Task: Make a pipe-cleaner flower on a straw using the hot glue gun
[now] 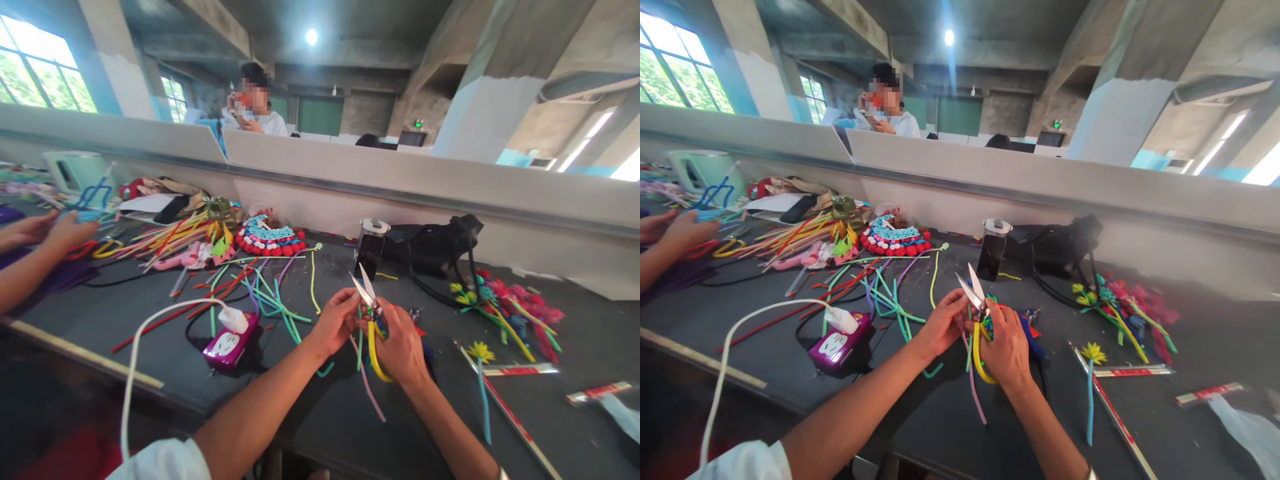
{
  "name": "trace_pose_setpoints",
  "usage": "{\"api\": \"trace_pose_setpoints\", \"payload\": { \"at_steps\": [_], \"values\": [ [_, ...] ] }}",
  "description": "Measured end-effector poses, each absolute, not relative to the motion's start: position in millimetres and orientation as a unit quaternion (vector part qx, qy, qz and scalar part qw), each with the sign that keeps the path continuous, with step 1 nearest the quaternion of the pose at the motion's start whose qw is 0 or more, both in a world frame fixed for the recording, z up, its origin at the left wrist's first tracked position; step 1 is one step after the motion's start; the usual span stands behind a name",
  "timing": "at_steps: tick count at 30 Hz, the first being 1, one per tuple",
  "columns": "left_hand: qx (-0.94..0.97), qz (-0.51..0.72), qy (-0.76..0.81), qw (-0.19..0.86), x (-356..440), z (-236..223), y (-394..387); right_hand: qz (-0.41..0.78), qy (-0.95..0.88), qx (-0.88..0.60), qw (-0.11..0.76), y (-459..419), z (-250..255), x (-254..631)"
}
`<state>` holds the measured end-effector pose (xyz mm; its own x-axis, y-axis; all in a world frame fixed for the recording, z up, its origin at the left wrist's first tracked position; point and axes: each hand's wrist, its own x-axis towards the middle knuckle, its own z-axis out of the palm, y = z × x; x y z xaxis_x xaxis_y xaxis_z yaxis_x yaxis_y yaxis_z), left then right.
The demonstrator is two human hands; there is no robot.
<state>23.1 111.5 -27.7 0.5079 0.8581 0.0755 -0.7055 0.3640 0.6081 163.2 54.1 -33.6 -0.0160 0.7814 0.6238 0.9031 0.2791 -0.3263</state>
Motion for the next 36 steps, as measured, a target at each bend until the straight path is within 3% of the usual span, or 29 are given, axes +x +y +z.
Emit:
{"api": "trace_pose_setpoints", "payload": {
  "at_steps": [36],
  "values": [
    [0.336,0.467,0.147,0.805,24.3,-25.5,109.7,-0.09,-0.696,-0.585,0.407,49.8,-36.0,159.5]
  ]
}}
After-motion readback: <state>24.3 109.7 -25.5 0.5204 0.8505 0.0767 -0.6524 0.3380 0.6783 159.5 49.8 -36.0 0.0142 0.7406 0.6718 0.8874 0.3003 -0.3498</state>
